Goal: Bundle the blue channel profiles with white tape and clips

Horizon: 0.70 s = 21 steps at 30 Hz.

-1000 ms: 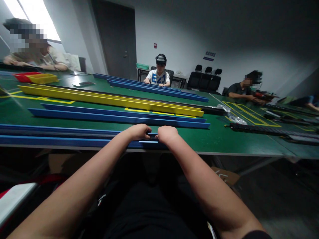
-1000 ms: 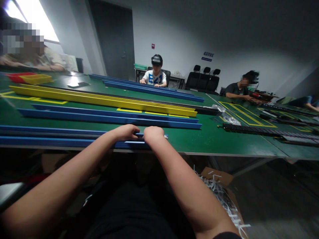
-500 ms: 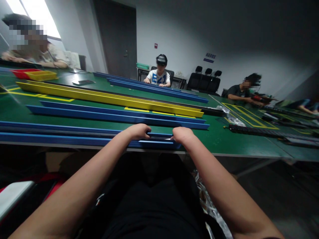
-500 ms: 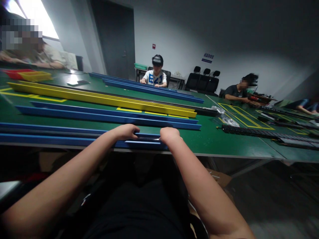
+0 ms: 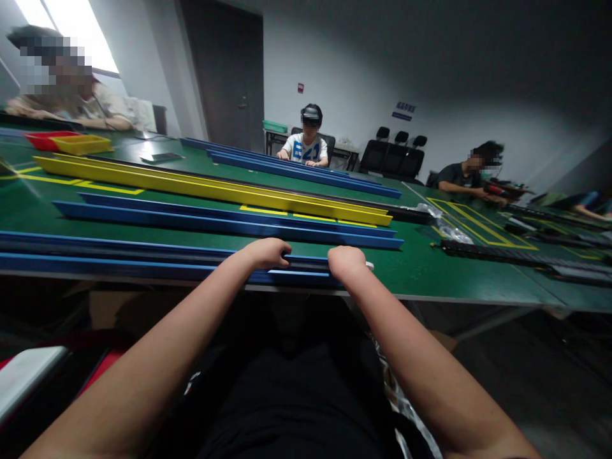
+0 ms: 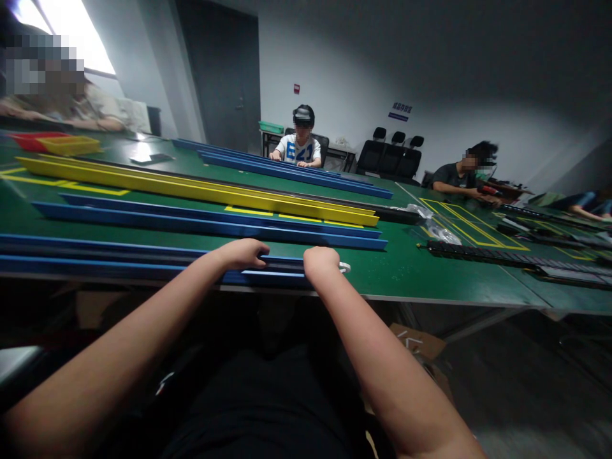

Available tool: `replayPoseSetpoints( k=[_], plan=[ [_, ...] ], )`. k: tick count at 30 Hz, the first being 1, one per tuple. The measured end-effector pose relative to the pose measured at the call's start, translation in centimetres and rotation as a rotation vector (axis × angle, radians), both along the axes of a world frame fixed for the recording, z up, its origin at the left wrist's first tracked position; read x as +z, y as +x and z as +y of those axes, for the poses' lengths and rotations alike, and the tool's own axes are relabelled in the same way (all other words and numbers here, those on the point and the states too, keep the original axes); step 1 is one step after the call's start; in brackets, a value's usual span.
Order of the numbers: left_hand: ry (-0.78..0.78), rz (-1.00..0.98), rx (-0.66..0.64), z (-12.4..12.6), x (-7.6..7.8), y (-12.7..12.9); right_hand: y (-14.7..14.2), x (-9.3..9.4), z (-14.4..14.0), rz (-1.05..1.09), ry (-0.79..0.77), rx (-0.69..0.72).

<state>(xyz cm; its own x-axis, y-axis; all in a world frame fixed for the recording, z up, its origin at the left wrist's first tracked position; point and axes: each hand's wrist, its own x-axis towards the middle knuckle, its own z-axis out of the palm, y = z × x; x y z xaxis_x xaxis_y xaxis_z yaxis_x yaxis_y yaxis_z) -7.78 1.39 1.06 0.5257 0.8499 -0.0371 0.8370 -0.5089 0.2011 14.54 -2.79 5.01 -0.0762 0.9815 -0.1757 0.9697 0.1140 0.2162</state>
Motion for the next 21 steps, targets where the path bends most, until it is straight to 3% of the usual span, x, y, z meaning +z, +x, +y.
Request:
replayPoseSetpoints(
  k=[8,17,21],
  plan=[
    [-0.040,0.092,0.002,0.1,0.1,1.3,-0.7,0.1,0.0,-0.001,-0.027,-0.031],
    [0.031,0.121,-0.118,-0.1,0.7,7.8,-0.6,0.6,-0.1,0.030,-0.069,-0.048],
    [0.060,0.065,-0.167,0.3,-0.1,8.5,-0.5,0.4,-0.1,0.043,-0.053,-0.038]
  ],
)
